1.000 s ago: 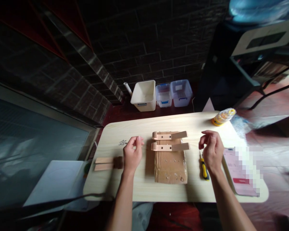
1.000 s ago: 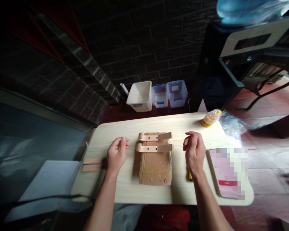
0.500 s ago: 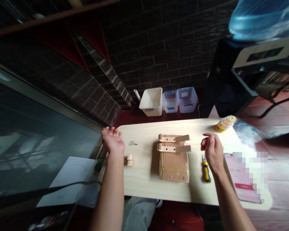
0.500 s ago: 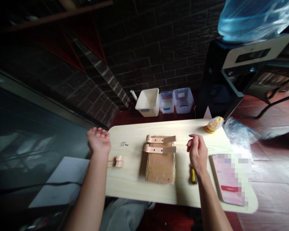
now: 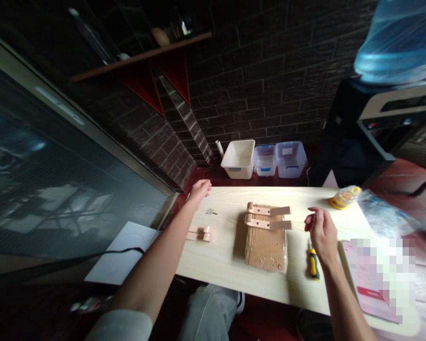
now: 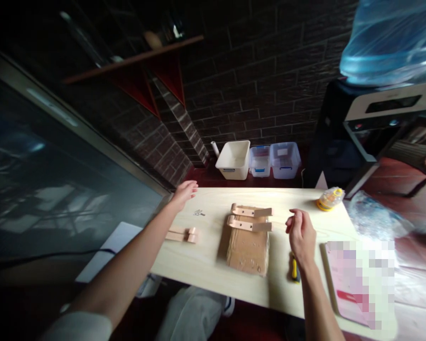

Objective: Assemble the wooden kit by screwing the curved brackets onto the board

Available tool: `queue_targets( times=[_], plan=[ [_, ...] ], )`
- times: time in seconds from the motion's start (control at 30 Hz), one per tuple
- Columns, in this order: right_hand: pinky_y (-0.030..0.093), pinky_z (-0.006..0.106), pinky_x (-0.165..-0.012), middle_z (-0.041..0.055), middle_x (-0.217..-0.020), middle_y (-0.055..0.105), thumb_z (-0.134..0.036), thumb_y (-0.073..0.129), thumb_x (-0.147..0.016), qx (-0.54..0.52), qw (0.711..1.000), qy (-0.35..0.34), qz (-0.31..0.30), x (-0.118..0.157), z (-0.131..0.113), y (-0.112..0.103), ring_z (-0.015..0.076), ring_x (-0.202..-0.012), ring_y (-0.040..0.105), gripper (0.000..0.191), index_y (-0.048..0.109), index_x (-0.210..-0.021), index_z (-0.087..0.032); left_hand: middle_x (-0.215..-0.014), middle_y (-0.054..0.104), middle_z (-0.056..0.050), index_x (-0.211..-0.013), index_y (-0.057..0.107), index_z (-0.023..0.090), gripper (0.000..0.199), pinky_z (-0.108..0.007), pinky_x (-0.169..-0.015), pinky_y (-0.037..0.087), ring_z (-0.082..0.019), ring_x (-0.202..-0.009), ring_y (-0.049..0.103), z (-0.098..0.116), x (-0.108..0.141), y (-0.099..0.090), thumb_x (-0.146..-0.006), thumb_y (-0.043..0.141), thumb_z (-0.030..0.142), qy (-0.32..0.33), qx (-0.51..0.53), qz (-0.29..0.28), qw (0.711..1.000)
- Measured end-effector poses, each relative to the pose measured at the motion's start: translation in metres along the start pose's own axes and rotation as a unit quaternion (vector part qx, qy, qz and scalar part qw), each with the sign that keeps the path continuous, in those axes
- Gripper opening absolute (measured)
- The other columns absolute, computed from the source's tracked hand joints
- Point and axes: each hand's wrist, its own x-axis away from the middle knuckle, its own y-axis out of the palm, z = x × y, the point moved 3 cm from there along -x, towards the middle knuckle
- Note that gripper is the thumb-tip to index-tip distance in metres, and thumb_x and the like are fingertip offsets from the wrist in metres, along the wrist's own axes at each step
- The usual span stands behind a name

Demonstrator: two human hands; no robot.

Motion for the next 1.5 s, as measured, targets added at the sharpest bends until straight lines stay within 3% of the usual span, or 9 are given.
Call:
queue_targets(
  times=[0.17, 0.3, 0.53, 0.77, 1.07, 1.5],
  plan=[
    [0.046, 0.029, -0.055, 0.0003, -0.070, 0.064, -0.060, 0.035, -0.102, -0.011, 1.000, 0.006, -0.014, 0.003, 0.005, 0.003, 0.0156, -0.056, 0.059, 0.051, 0.063, -0.110, -0.017, -0.075, 0.070, -0.004, -0.069, 0.064, 0.019, 0.013, -0.029, -0.077, 0.054, -0.020, -0.082, 0.067, -0.035, 0.005, -0.040, -0.061, 0.074, 0.023, 0.015, -0.153, -0.057, 0.986],
    [0.046, 0.029, -0.054, 0.0012, -0.071, 0.065, -0.061, 0.037, -0.102, -0.020, 1.000, 0.003, -0.022, 0.004, 0.010, 0.002, 0.0156, -0.056, 0.060, 0.052, 0.063, -0.112, -0.016, -0.076, 0.072, -0.005, -0.071, 0.067, 0.020, 0.017, -0.030, -0.079, 0.055, -0.023, -0.084, 0.070, -0.063, 0.007, -0.051, -0.058, 0.076, 0.024, 0.019, -0.241, -0.096, 0.966],
    [0.047, 0.029, -0.055, 0.0007, -0.071, 0.064, -0.059, 0.037, -0.102, -0.024, 1.000, 0.005, -0.019, 0.000, 0.008, 0.002, 0.0159, -0.057, 0.060, 0.050, 0.063, -0.111, -0.017, -0.106, 0.076, -0.007, -0.096, 0.072, 0.022, 0.034, -0.028, -0.089, 0.052, -0.023, -0.101, 0.069, -0.085, 0.013, -0.031, -0.062, 0.078, 0.020, 0.068, -0.337, -0.173, 0.923],
    [0.047, 0.028, -0.059, -0.0011, -0.072, 0.061, -0.054, 0.037, -0.105, -0.053, 0.998, 0.008, -0.024, -0.001, -0.005, 0.004, 0.0147, -0.058, 0.059, 0.044, 0.062, -0.111, -0.018, -0.119, 0.070, -0.009, -0.107, 0.069, 0.022, 0.035, -0.030, -0.097, 0.047, -0.024, -0.111, 0.064, -0.097, 0.006, -0.017, -0.073, 0.075, 0.022, 0.102, -0.425, -0.171, 0.883],
    [0.045, 0.028, -0.057, -0.0009, -0.070, 0.060, -0.054, 0.036, -0.104, -0.038, 0.999, 0.006, -0.030, -0.003, 0.004, 0.007, 0.0141, -0.056, 0.056, 0.043, 0.062, -0.108, -0.020, -0.115, 0.071, -0.007, -0.106, 0.070, 0.021, 0.022, -0.024, -0.088, 0.048, -0.017, -0.101, 0.066, -0.115, -0.005, -0.013, -0.085, 0.065, 0.020, 0.110, -0.478, -0.175, 0.854],
    [0.044, 0.027, -0.053, -0.0012, -0.068, 0.058, -0.057, 0.036, -0.104, -0.042, 0.999, 0.009, -0.023, -0.005, 0.008, 0.014, 0.0146, -0.057, 0.057, 0.046, 0.063, -0.106, -0.019, -0.096, 0.074, -0.004, -0.095, 0.068, 0.018, 0.010, -0.022, -0.080, 0.049, -0.015, -0.089, 0.068, -0.126, -0.009, -0.017, -0.087, 0.062, 0.016, 0.133, -0.476, -0.191, 0.848]
  ],
)
